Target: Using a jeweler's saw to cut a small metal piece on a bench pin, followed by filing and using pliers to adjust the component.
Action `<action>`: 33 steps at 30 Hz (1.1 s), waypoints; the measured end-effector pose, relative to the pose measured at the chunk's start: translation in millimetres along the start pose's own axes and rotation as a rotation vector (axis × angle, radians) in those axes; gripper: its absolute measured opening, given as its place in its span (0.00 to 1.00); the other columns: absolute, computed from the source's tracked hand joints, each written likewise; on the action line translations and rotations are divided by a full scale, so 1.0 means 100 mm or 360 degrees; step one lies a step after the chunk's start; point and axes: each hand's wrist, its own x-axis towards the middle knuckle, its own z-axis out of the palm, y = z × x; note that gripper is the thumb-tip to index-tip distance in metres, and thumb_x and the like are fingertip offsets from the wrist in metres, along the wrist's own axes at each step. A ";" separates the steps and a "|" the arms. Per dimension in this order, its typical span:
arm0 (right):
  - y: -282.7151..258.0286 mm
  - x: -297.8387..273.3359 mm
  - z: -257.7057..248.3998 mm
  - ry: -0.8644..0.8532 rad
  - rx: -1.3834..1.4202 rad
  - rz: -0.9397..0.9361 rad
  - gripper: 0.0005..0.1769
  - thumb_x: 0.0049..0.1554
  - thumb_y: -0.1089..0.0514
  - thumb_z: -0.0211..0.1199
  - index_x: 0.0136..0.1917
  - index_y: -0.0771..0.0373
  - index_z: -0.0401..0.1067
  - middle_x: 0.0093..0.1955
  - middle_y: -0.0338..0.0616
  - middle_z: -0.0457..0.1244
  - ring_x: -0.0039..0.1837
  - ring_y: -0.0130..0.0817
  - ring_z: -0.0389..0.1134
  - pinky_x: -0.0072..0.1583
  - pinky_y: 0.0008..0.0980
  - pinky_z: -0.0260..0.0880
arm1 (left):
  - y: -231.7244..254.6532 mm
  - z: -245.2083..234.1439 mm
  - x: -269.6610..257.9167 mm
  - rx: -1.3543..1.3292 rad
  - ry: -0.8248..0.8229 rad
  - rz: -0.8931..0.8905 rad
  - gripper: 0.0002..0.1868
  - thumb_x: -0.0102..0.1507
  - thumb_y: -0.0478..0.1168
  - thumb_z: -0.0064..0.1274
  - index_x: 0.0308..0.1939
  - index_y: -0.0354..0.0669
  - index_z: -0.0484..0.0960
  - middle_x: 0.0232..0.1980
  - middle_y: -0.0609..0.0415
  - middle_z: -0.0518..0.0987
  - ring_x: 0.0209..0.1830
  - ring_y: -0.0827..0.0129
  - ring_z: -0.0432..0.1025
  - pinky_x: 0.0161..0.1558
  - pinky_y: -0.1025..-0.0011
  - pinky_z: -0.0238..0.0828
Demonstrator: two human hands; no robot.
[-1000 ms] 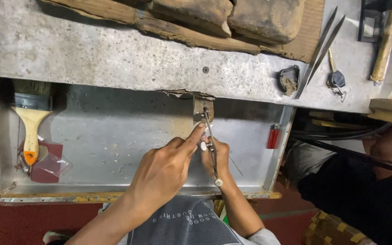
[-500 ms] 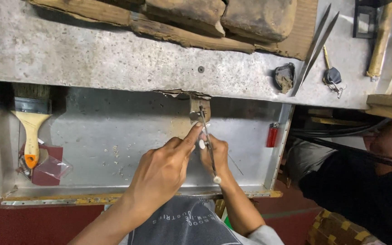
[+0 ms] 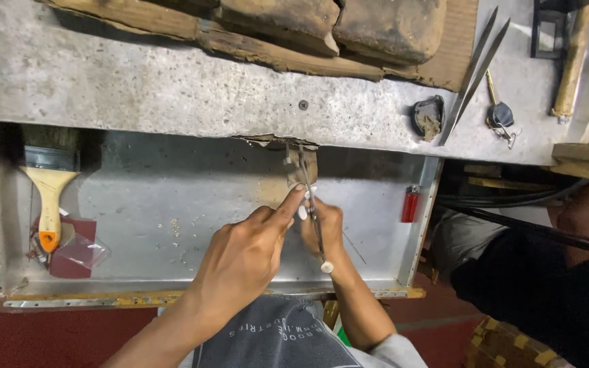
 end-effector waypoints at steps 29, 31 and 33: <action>-0.07 0.25 0.05 0.0062 -0.0140 0.0051 0.17 0.59 0.62 0.52 0.30 0.55 0.51 0.26 0.28 0.45 0.33 0.23 0.44 0.34 0.32 0.45 | -0.01 0.02 0.00 -0.0011 0.0014 -0.0001 0.35 0.66 0.34 0.44 0.78 0.55 0.63 0.39 0.51 0.79 0.20 0.48 0.73 0.23 0.47 0.72; 0.01 0.30 0.08 0.0133 -0.0163 -0.0025 0.17 0.53 0.68 0.51 0.29 0.58 0.49 0.26 0.32 0.44 0.33 0.26 0.43 0.34 0.35 0.44 | -0.01 0.04 0.01 -0.0023 0.0002 0.0012 0.35 0.66 0.34 0.45 0.78 0.55 0.63 0.38 0.52 0.78 0.21 0.50 0.73 0.25 0.48 0.74; 0.28 0.19 0.18 0.0069 -0.0228 0.0201 0.13 0.51 0.57 0.53 0.29 0.56 0.53 0.26 0.31 0.48 0.34 0.25 0.47 0.35 0.38 0.50 | -0.02 0.03 0.02 0.0012 0.0034 0.0031 0.32 0.67 0.36 0.45 0.77 0.52 0.64 0.40 0.50 0.81 0.22 0.45 0.75 0.24 0.45 0.72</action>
